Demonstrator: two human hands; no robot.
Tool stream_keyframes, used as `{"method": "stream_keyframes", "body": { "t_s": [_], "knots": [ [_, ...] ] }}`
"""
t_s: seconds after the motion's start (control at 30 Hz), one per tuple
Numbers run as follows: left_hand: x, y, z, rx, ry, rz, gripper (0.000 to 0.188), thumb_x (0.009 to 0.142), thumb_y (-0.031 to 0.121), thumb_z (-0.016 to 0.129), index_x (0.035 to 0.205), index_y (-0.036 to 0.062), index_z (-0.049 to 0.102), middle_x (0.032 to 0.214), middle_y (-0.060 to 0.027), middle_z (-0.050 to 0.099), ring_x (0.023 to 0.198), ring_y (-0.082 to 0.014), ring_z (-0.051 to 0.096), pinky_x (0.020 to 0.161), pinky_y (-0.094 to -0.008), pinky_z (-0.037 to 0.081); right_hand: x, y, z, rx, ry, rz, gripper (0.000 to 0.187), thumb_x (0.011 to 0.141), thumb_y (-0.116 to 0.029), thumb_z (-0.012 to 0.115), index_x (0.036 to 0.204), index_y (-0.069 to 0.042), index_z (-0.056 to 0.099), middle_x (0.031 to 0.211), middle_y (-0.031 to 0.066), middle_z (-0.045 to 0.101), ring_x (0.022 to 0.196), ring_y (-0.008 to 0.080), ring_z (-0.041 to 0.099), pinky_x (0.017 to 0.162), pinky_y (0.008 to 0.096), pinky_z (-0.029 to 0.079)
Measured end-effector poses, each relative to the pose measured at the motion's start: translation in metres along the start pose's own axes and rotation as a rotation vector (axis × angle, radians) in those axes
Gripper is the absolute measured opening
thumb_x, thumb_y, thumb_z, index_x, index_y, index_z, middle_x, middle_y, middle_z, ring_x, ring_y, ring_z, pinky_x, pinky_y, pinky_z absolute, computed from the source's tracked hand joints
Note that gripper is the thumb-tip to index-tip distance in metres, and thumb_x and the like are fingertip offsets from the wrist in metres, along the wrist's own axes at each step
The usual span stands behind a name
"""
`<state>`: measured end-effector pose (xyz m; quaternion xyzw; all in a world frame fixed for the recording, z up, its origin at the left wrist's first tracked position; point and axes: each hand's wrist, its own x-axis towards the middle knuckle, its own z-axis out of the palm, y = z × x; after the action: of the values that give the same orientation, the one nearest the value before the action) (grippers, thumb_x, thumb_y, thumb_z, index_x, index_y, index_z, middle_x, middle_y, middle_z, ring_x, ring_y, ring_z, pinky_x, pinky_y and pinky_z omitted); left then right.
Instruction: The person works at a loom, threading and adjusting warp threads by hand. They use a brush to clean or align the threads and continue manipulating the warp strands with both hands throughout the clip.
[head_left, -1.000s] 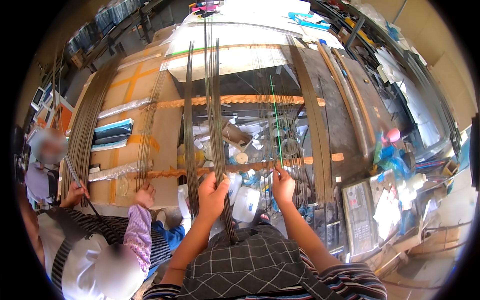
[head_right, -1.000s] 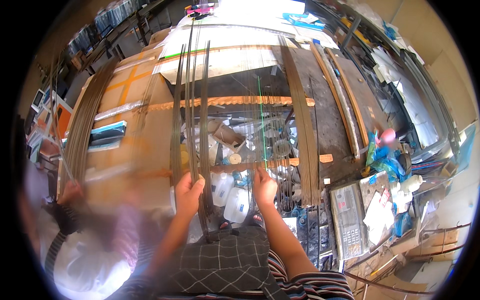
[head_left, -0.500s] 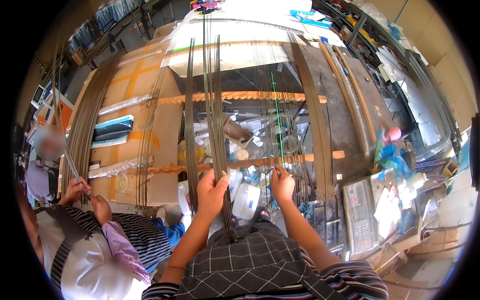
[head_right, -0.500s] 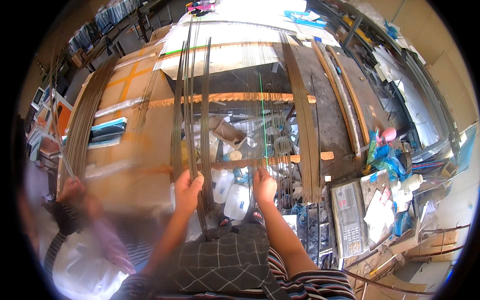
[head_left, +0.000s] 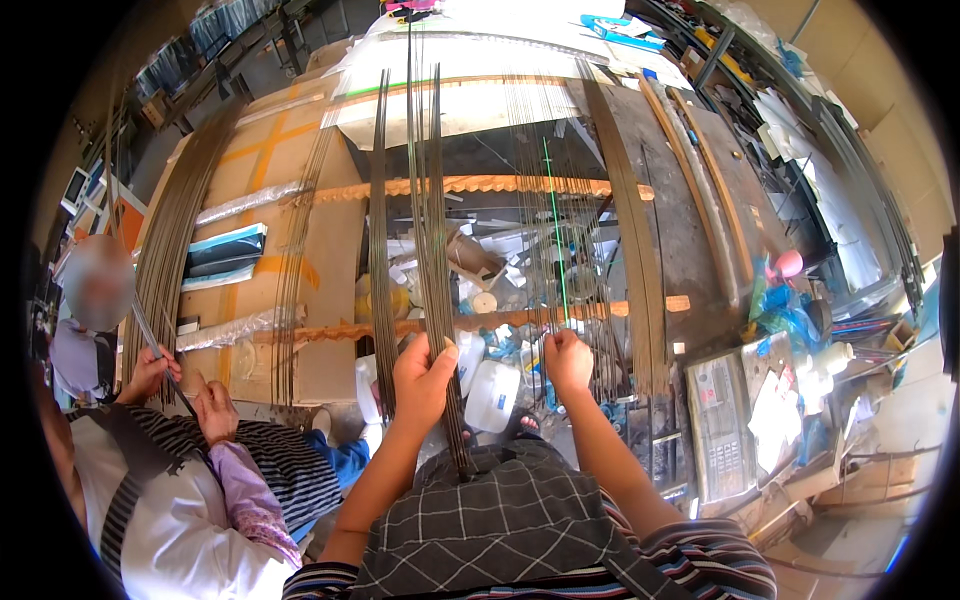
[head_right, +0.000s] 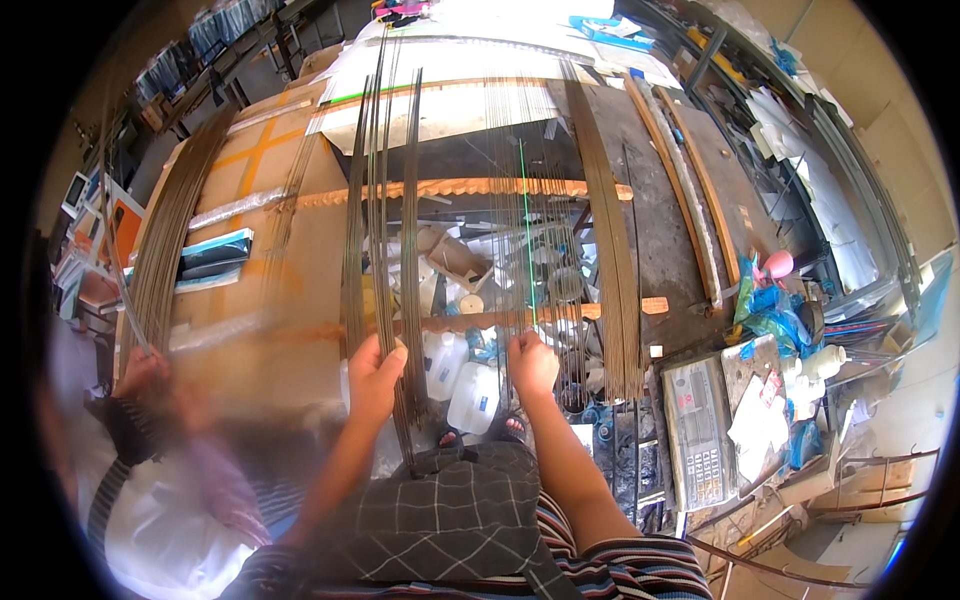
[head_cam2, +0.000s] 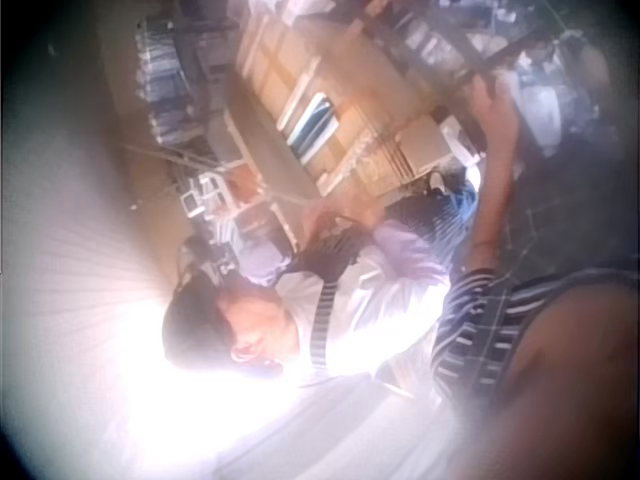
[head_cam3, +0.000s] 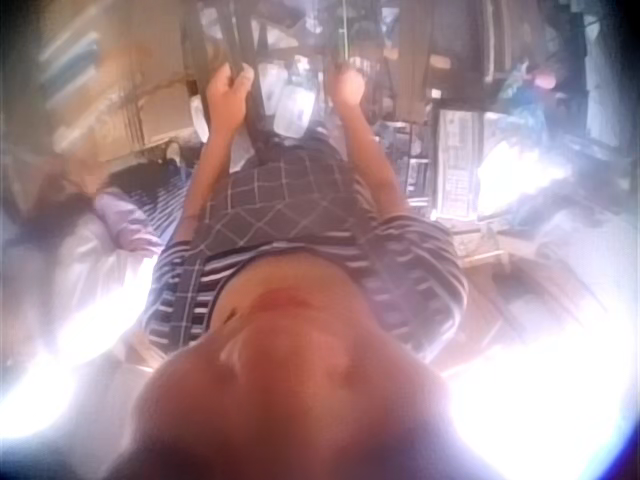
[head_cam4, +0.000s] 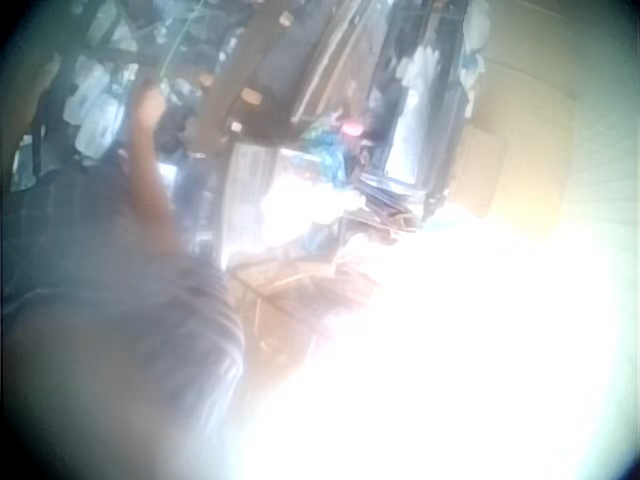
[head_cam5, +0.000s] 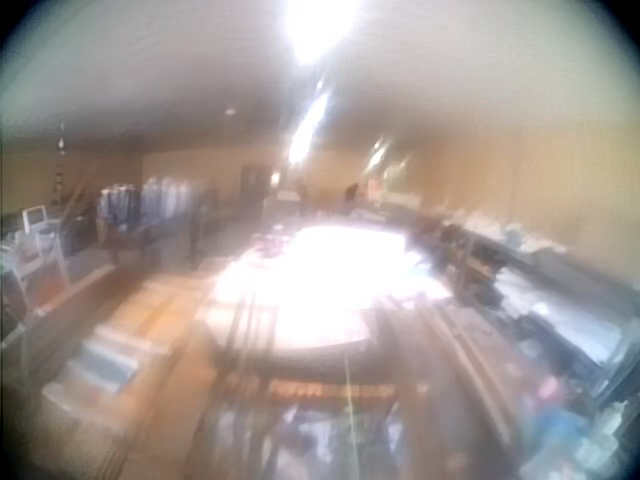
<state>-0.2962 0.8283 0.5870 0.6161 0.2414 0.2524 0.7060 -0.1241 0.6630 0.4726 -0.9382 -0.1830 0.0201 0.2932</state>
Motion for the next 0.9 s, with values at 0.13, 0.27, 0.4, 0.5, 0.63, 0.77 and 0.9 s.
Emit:
{"method": "stream_keyframes", "body": {
  "t_s": [0.13,0.27,0.4,0.5,0.63,0.77,0.9],
  "knots": [
    [-0.0014,0.0008,0.0007,0.032,0.007,0.029,0.010,0.087,0.011,0.057,0.086,0.0026,0.054,0.071,0.0041,0.048,0.063,-0.0034,0.040,0.057,-0.0204,0.033,0.0022,-0.0021,-0.0022,-0.030,-0.039,0.000,0.024,0.081,-0.030,0.058,0.074,-0.008,0.061,0.069,0.0164,0.064,0.066,0.0367,0.063,0.063,0.0464,0.050],
    [-0.0015,-0.0006,0.0003,-0.005,-0.008,0.012,0.010,0.087,0.012,0.058,0.086,0.0025,0.054,0.070,0.0041,0.047,0.063,-0.0037,0.040,0.057,-0.0207,0.033,0.0037,-0.0009,0.0011,-0.070,-0.019,-0.011,0.023,0.079,-0.029,0.062,0.072,-0.007,0.060,0.066,0.0145,0.063,0.064,0.0351,0.063,0.060,0.0450,0.050],
    [-0.0027,-0.0032,0.0016,-0.025,-0.003,0.006,0.011,0.087,0.013,0.058,0.086,0.0028,0.054,0.071,0.0045,0.047,0.064,-0.0036,0.040,0.057,-0.0205,0.033,0.0047,-0.0025,-0.0004,-0.126,-0.046,-0.018,0.024,0.079,-0.031,0.062,0.072,-0.008,0.060,0.067,0.0152,0.064,0.065,0.0360,0.063,0.062,0.0462,0.050],
    [-0.0034,-0.0023,0.0022,-0.015,-0.002,0.007,0.011,0.087,0.013,0.058,0.085,0.0031,0.055,0.071,0.0048,0.047,0.064,-0.0038,0.039,0.057,-0.0207,0.033,0.0065,-0.0048,-0.0032,-0.185,-0.125,-0.025,0.025,0.082,-0.032,0.056,0.076,-0.007,0.058,0.070,0.0187,0.064,0.069,0.0378,0.064,0.066,0.0469,0.050],
    [-0.0036,-0.0050,-0.0005,0.009,-0.020,0.017,0.003,0.087,0.008,0.055,0.086,0.0054,0.054,0.072,0.0036,0.050,0.063,-0.0045,0.044,0.057,-0.0204,0.036,0.0079,-0.0045,-0.0036,-0.189,-0.156,-0.033,0.026,0.082,-0.032,0.056,0.076,-0.007,0.058,0.071,0.0192,0.064,0.069,0.0377,0.064,0.066,0.0475,0.050],
    [-0.0047,-0.0004,0.0018,0.052,0.000,0.014,0.006,0.087,0.010,0.056,0.086,0.0045,0.055,0.072,0.0039,0.050,0.064,-0.0044,0.043,0.058,-0.0206,0.035,0.0101,-0.0003,0.0017,-0.190,-0.126,-0.016,0.026,0.080,-0.033,0.059,0.073,-0.008,0.060,0.070,0.0173,0.064,0.069,0.0374,0.063,0.065,0.0468,0.050],
    [-0.0065,0.0040,0.0048,0.024,0.002,-0.008,0.009,0.087,0.012,0.058,0.086,0.0027,0.056,0.073,0.0043,0.048,0.066,-0.0042,0.040,0.059,-0.0210,0.034,0.0093,-0.0007,0.0017,-0.192,-0.098,-0.017,0.027,0.079,-0.034,0.061,0.071,-0.008,0.061,0.069,0.0165,0.064,0.068,0.0373,0.063,0.064,0.0469,0.050]
  ]
}}
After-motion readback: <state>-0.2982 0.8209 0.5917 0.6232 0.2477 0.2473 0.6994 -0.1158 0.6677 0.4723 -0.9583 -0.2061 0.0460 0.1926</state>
